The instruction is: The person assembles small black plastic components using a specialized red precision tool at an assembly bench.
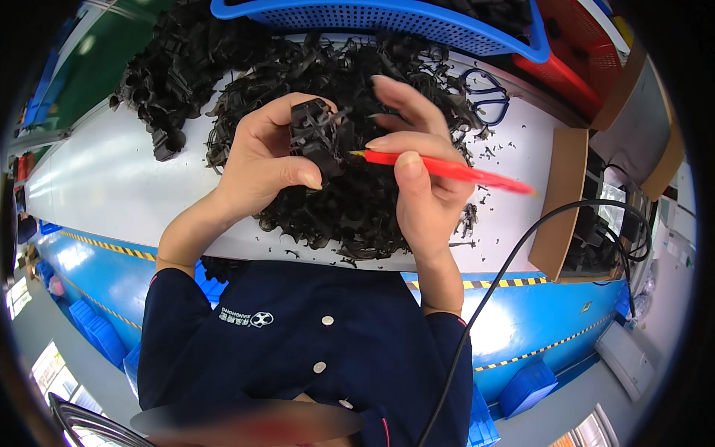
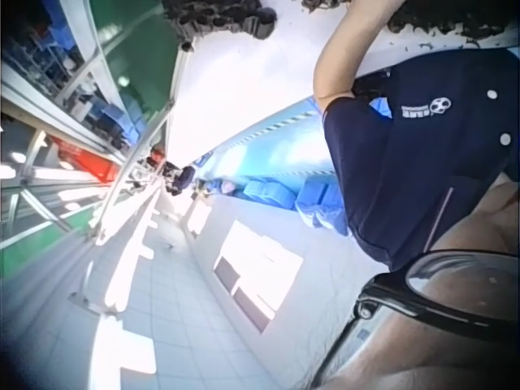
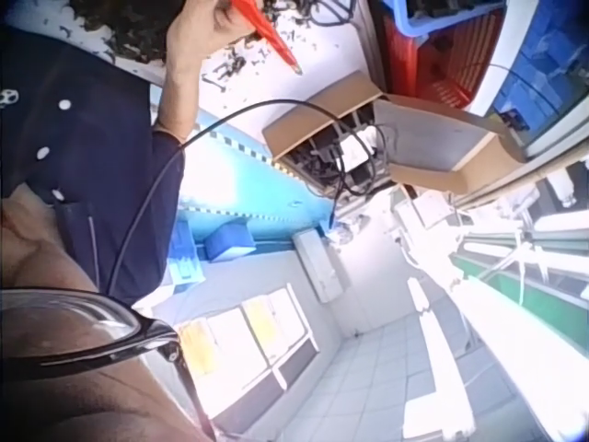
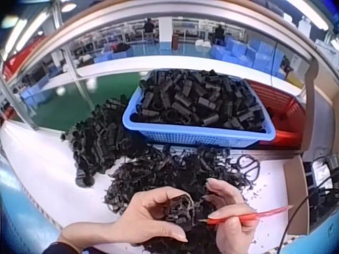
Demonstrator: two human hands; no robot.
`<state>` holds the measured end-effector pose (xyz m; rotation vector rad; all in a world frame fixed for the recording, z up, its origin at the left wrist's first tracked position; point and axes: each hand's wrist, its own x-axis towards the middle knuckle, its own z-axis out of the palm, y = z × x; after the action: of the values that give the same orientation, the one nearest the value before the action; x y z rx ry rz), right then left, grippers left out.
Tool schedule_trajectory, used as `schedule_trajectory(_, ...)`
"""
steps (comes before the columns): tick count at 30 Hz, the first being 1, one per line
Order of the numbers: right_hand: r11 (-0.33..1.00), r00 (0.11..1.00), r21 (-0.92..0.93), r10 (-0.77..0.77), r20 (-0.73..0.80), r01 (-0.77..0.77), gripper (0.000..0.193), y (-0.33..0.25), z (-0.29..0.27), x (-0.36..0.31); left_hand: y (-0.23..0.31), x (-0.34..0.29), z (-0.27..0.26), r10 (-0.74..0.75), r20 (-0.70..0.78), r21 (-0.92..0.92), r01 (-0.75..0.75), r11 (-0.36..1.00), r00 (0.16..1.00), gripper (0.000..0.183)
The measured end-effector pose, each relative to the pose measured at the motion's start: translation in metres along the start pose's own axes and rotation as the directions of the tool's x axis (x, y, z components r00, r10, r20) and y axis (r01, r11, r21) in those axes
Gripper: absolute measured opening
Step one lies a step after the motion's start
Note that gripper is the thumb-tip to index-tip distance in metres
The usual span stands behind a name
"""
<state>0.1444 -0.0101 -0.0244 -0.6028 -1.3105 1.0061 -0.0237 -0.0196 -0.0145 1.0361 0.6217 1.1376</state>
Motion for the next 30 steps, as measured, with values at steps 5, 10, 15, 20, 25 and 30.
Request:
schedule_trajectory(5, 0.979, 0.977, 0.084, 0.176, 0.118, -0.186, 0.021, -0.006, -0.007, -0.005, 0.000, 0.000, -0.002, 0.032, -0.007, 0.290, -0.029, 0.957, 0.999, 0.041)
schedule_trajectory(10, 0.989, 0.991, 0.059, 0.135, -0.019, -0.134, 0.018, -0.004, -0.008, -0.007, -0.002, 0.002, -0.001, 0.129, -0.165, 0.436, -0.045, 0.899, 0.978, 0.031)
schedule_trajectory(15, 0.907, 0.958, 0.360, 0.269, -0.099, -0.217, 0.026, -0.008, -0.019, 0.001, 0.008, 0.001, -0.003, -0.178, 0.019, 0.416, 0.154, 0.896, 0.984, 0.030)
schedule_trajectory(20, 0.658, 0.868, 0.657, 0.496, -0.010, -0.368, 0.028, -0.008, -0.027, 0.007, -0.006, 0.003, -0.008, 0.132, 0.330, 0.520, -0.297, 0.801, 0.935, 0.030)
schedule_trajectory(25, 0.516, 0.827, 0.744, 0.555, 0.087, -0.425, 0.028, -0.001, -0.027, 0.003, -0.010, 0.002, -0.012, 0.108, 0.081, 0.056, -0.113, 0.992, 0.991, 0.046)
schedule_trajectory(30, 0.513, 0.827, 0.749, 0.556, 0.083, -0.420, 0.027, -0.003, -0.026, 0.005, -0.008, 0.003, -0.007, -0.316, 0.125, -0.230, 0.337, 0.913, 0.941, 0.052)
